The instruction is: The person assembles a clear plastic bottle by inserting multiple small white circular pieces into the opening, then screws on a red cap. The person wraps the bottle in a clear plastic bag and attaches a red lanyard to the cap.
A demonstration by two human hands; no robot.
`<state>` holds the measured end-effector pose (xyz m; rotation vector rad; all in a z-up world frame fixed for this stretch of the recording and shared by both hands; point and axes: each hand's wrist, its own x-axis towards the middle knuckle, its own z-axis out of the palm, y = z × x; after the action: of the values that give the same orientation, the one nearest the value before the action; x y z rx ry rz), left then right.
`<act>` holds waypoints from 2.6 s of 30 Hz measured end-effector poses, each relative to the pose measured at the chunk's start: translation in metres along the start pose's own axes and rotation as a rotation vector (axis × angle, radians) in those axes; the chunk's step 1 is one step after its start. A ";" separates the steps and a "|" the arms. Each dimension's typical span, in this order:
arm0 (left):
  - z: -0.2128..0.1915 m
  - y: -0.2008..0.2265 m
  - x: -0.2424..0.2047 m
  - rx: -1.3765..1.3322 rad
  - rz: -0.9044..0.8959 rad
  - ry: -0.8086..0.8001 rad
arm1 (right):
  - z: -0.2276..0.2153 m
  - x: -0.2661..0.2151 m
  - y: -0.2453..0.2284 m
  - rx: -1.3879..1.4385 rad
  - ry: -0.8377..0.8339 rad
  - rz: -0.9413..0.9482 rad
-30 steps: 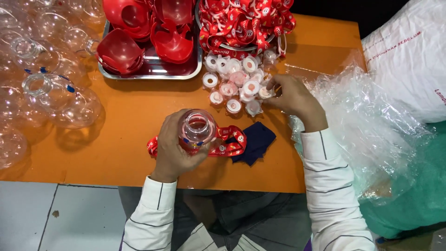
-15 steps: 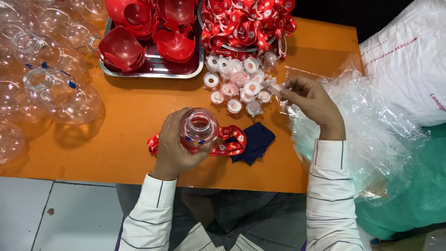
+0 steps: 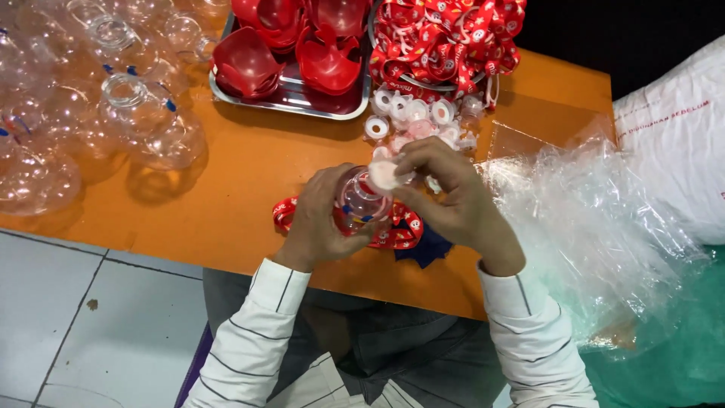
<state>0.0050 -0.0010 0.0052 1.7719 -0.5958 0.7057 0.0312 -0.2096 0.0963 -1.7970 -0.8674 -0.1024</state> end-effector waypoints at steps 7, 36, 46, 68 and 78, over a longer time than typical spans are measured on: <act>0.000 -0.005 -0.005 -0.014 -0.066 -0.036 | 0.010 0.006 -0.018 -0.260 -0.067 -0.069; -0.001 -0.001 -0.006 0.063 -0.017 -0.118 | 0.023 0.030 -0.036 -1.029 -0.187 0.119; 0.002 -0.005 -0.008 0.086 0.005 -0.113 | -0.008 0.047 -0.062 -0.597 -0.586 0.132; 0.001 -0.004 -0.010 0.083 -0.012 -0.114 | -0.009 0.057 -0.070 -0.578 -0.547 0.111; 0.002 -0.005 -0.012 0.099 -0.009 -0.101 | 0.001 0.048 -0.049 -0.589 -0.385 0.360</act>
<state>0.0008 -0.0010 -0.0074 1.9103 -0.6294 0.6517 0.0369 -0.1775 0.1570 -2.5573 -0.8105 0.2550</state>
